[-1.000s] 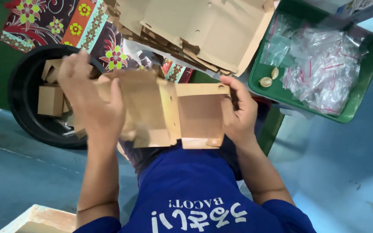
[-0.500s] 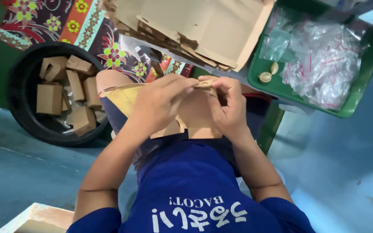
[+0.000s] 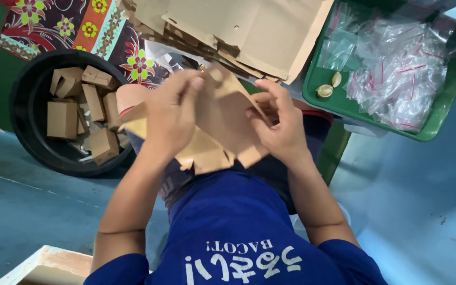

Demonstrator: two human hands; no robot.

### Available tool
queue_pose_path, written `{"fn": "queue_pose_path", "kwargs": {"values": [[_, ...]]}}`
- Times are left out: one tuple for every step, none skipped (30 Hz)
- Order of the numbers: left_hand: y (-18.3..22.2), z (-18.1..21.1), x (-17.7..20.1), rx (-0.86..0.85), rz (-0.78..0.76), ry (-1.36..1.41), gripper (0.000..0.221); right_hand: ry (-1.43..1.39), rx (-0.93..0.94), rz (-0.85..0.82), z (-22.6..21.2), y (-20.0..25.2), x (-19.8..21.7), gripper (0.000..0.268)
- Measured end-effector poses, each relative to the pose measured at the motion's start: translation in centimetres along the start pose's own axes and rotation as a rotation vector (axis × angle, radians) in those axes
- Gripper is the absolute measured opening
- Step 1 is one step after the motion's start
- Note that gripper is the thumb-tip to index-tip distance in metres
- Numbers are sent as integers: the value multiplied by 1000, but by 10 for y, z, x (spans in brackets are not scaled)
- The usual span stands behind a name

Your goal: Folding flat cardboard templates into small rectangular boxes and placing them into a storage bin.

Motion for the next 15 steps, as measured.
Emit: {"fn": "queue_pose_path", "kwargs": {"values": [[-1,0,6,-19,85,-9,19,83,-40,-20,-3,0,4,48],[-5,-1,11,-44,171,-16,22,167,-74,-36,-5,-2,9,48],[-5,-4,19,-50,171,-16,22,166,-70,-32,-6,-5,12,48],[-3,-7,28,-58,246,-36,24,161,-126,15,-7,-4,17,44],[-1,-10,36,-66,321,-56,26,156,-183,61,-8,-3,22,40],[1,-6,36,-69,315,-52,26,158,-185,68,-4,1,21,40],[2,-2,36,-86,343,-57,28,96,-242,108,1,5,22,37],[3,1,36,-103,369,-59,29,35,-299,151,7,9,22,33],[5,-7,33,-107,361,-54,29,38,-301,160,6,6,20,33],[10,-14,32,-248,387,-148,25,30,-289,155,4,4,17,33],[15,-21,31,-390,410,-242,35,22,-277,150,2,3,14,32],[17,-14,27,-388,413,-243,35,22,-277,147,2,3,12,32],[19,-7,23,-482,279,-245,36,31,-264,131,1,3,10,32],[22,1,19,-572,146,-250,38,38,-251,109,0,3,7,31],[22,10,17,-566,151,-254,38,37,-250,100,-9,0,6,31]]}}
Point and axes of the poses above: each hand's wrist, its own y-axis away from the middle knuckle, its own x-axis out of the back of the hand, z = x × y, the point moved 1 cm from there along -y, towards the middle knuckle, and after that the axes turned 12 degrees about z, right-handed, at the moved point
